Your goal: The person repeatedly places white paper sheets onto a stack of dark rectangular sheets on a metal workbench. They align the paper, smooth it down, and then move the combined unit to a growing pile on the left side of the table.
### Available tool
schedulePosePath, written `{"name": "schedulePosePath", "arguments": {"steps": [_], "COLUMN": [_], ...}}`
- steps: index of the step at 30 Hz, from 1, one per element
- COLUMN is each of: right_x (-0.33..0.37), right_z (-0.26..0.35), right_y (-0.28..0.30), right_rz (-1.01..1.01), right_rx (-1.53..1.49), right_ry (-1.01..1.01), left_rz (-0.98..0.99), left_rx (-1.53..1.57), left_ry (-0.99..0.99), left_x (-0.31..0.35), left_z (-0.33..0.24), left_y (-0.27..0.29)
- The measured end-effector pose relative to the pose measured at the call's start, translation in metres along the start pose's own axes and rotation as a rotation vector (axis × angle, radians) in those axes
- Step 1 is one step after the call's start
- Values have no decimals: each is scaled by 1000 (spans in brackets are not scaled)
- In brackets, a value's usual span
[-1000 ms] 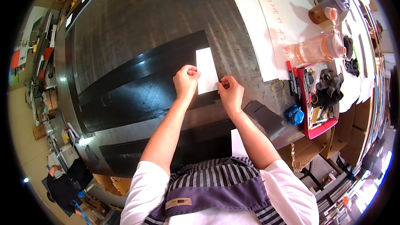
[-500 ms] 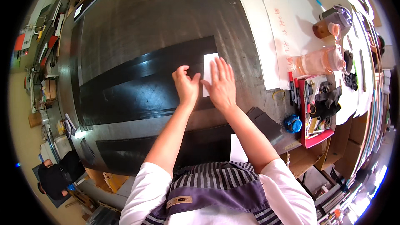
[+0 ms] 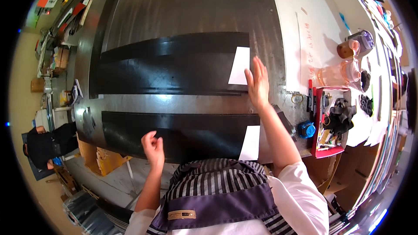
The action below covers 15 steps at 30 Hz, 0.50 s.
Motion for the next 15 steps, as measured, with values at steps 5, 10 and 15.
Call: {"name": "schedulePosePath", "arguments": {"steps": [5,10,15], "right_x": [138,221,248], "right_z": [93,133,193], "right_y": [12,-1,-19], "right_rz": [372,655,673], "right_rx": [-186,-184,-131], "right_ry": [203,325,382], "left_rz": [82,434,373], "left_rx": [-119,73,108], "left_ry": [44,-21,7], "left_x": [83,110,122], "left_z": [35,30,94], "left_y": [19,7,69]}}
Point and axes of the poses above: each hand's wrist, its own x-axis away from the middle knuckle, its own y-axis out of the back of the hand, z = x × y, the point moved 3 cm from there along -x, towards the middle knuckle, and after that the axes turned 5 degrees about y, right-handed, at the moved point
